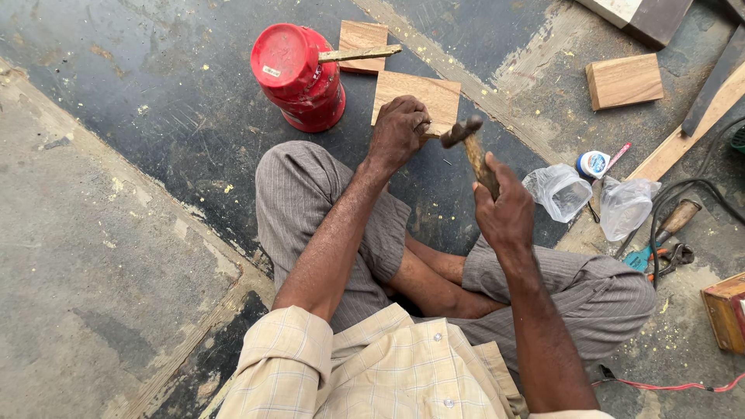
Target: The person sits on the floor and assembles small wooden boxes. They apply glue with a brush from a red container, fit wooden pieces together, tap joints with a hammer, measure a piece with a tape measure, and work on a piece with a chisel.
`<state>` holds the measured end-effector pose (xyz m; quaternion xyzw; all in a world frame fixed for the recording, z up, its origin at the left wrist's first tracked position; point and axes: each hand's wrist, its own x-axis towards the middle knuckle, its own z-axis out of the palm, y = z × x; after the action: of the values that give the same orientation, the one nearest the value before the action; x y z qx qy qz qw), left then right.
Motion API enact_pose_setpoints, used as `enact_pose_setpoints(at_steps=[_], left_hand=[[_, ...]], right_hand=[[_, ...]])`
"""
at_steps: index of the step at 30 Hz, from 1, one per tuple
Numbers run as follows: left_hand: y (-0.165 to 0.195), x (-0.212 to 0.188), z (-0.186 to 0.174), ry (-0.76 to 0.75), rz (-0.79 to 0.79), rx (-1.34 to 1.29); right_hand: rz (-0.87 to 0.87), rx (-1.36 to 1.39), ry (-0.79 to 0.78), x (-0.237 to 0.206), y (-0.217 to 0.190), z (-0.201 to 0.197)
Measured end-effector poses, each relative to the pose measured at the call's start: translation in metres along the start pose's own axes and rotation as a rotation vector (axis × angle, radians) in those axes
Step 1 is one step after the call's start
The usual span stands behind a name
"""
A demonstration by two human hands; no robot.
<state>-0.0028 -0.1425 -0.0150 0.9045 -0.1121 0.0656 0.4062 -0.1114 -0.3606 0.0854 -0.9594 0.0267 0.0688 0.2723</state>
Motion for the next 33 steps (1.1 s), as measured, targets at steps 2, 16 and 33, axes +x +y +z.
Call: enact_pose_setpoints(at_steps=[2, 16, 33], left_hand=[[-0.001, -0.006, 0.001, 0.139, 0.224, 0.258], [0.009, -0.018, -0.016, 0.105, 0.075, -0.081], [0.029, -0.021, -0.051, -0.072, 0.087, 0.196]], right_hand=[[0.242, 0.250, -0.144, -0.008, 0.031, 0.014], [-0.011, 0.327, -0.102, 0.021, 0.047, 0.012], [-0.021, 0.589, -0.170, 0.021, 0.015, 0.028]])
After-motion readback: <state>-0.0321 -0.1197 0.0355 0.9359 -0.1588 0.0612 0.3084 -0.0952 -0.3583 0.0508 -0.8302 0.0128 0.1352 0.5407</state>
